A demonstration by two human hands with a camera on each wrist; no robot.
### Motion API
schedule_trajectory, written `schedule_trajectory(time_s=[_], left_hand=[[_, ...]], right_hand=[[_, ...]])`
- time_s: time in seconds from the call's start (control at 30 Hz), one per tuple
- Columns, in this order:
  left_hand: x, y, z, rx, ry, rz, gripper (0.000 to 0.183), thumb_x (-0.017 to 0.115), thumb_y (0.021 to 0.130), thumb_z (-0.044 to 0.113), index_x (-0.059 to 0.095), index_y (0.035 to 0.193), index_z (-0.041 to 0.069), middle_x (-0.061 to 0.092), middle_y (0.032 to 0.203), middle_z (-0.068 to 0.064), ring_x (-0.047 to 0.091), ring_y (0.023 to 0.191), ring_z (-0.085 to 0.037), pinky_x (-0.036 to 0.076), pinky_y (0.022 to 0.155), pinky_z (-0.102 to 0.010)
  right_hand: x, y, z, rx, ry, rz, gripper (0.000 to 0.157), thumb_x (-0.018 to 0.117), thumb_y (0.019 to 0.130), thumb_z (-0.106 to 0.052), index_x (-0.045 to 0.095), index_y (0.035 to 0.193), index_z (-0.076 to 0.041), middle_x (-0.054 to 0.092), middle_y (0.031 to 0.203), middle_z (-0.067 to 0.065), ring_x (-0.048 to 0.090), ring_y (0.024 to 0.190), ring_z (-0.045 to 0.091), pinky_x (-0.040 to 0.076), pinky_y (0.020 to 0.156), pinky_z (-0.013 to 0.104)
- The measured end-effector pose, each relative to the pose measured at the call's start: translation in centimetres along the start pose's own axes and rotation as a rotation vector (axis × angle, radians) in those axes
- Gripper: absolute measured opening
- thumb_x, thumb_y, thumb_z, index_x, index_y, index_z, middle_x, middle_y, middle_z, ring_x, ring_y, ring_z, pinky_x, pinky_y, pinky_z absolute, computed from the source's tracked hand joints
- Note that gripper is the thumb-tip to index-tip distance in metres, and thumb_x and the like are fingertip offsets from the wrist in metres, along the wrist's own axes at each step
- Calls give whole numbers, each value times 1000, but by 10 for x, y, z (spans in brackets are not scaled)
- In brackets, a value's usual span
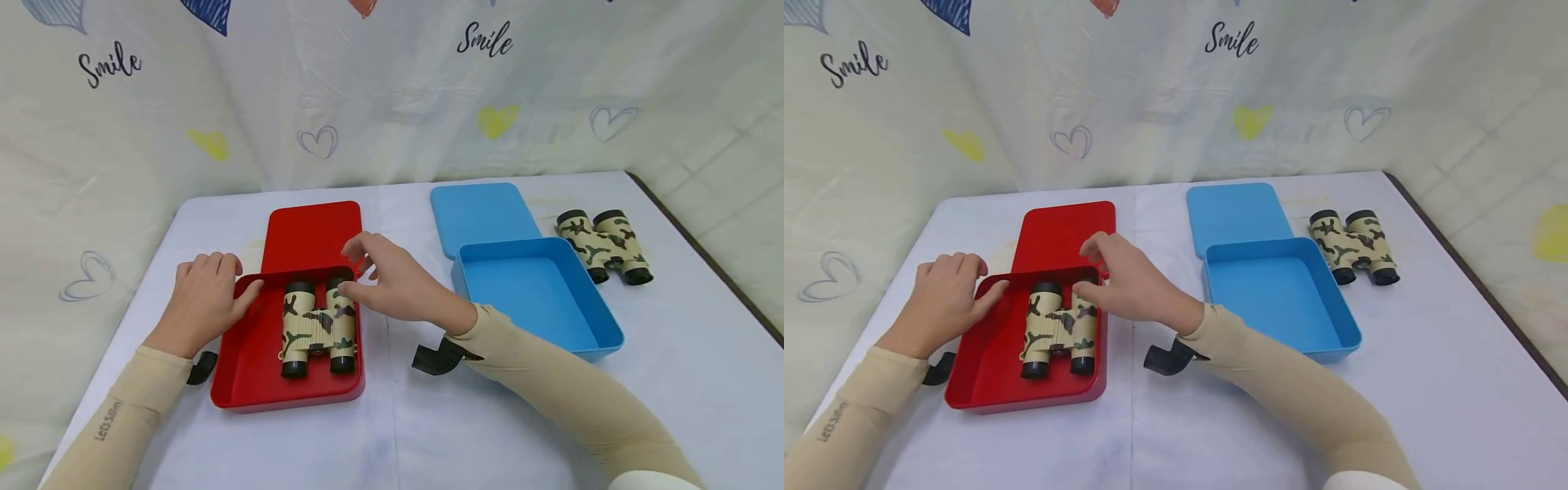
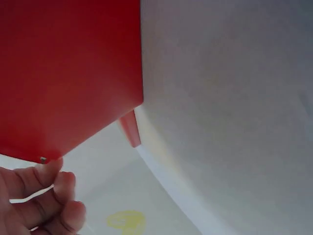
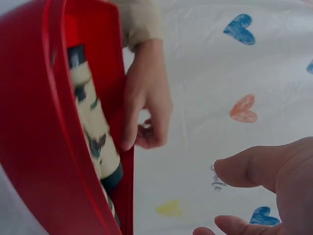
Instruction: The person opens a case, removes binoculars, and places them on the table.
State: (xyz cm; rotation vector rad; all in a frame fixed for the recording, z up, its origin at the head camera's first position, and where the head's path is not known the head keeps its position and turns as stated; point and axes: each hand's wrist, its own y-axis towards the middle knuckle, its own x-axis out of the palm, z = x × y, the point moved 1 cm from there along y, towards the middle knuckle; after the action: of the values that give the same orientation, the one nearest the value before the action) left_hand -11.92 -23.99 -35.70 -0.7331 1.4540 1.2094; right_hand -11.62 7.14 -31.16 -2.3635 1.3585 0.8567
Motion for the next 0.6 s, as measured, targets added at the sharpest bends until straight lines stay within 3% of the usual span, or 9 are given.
schedule_trajectory(time_s=[0.2,0.37,0.6], left_hand=[[4,-1,2,23,73,93,34,74,87,26,51,85,1,52,70,-14,53,68,-33,41,66,-46],[4,-3,4,13,97,134,35,72,86,25,47,74,2,48,63,-15,49,62,-33,38,59,-44],[3,-4,5,-24,133,98,39,70,86,25,44,66,4,43,57,-12,47,58,-31,37,55,-40]], right_hand=[[18,-11,-7,-56,-1,-12,46,73,94,-21,54,134,-7,59,131,12,59,118,26,58,99,45],[33,-14,-10,-86,-40,-27,48,73,94,-23,55,135,-7,58,133,12,59,119,25,58,99,39],[50,-12,-8,-176,-202,-19,48,75,93,-23,57,133,-5,61,126,12,54,114,21,54,90,33]])
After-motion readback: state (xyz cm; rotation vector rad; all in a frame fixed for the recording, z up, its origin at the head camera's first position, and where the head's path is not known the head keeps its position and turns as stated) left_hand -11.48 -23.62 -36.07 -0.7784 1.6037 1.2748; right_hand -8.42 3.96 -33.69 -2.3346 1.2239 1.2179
